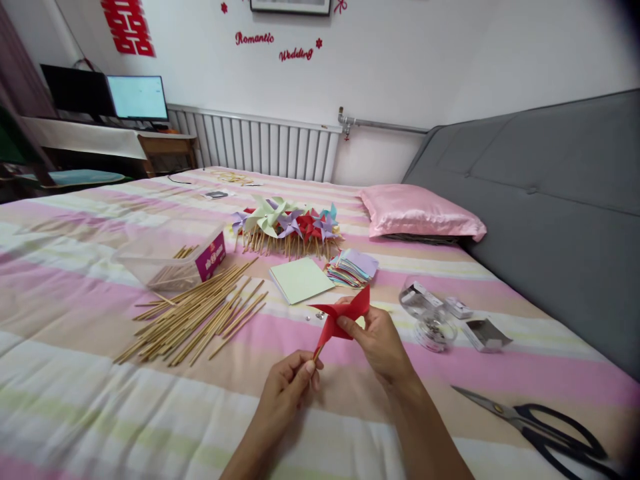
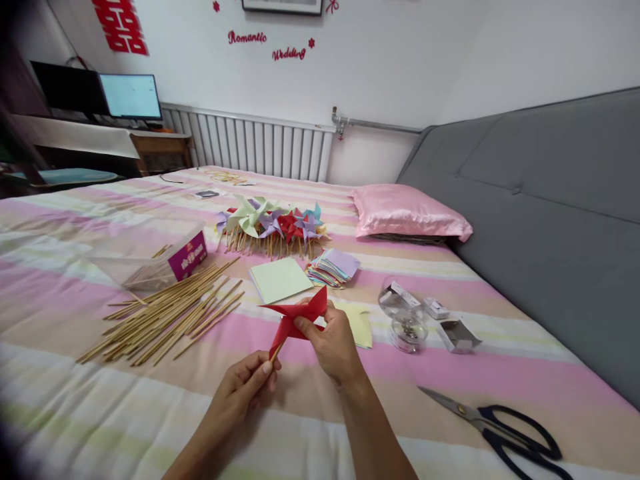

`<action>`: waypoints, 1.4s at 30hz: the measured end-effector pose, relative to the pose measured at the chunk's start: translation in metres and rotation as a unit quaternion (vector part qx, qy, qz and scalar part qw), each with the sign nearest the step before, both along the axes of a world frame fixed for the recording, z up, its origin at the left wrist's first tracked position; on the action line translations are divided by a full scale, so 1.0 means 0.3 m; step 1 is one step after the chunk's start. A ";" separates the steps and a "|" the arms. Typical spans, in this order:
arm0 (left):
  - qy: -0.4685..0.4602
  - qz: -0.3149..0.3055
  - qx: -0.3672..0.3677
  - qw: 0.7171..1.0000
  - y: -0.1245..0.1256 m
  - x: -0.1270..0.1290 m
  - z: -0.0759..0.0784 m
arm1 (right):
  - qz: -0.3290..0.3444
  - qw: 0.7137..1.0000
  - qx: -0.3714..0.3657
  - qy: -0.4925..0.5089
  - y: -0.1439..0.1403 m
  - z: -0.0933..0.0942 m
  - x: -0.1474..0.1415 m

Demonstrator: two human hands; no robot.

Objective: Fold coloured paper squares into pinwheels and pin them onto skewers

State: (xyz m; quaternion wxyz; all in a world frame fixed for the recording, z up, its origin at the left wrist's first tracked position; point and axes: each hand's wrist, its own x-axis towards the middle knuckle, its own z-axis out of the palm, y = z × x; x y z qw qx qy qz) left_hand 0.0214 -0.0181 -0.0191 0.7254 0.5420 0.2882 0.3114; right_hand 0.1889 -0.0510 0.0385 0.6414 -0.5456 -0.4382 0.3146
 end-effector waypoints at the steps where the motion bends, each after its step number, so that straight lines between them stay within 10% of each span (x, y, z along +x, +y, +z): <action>1: -0.004 -0.002 -0.002 1.000 0.000 0.000 0.000 | 0.002 1.000 -0.002 0.001 0.000 -0.002 0.000; 9: -0.027 0.031 -0.027 0.999 -0.004 0.009 0.011 | 0.003 0.999 0.017 -0.031 0.002 0.024 0.005; 16: -0.073 0.133 -0.096 0.984 0.015 -0.005 0.032 | -0.154 0.988 0.030 -0.005 0.008 -0.017 0.039; 22: -0.104 0.148 -0.123 0.976 0.030 -0.008 0.022 | -0.011 0.995 -0.067 -0.067 0.044 -0.073 -0.108; 30: -0.125 0.129 -0.145 0.973 0.025 0.006 -0.001 | -0.010 0.992 -0.089 -0.086 0.063 -0.114 -0.211; 42: 0.039 0.213 0.009 0.976 0.003 0.037 -0.086 | -0.134 0.981 -0.061 -0.127 0.149 -0.088 -0.046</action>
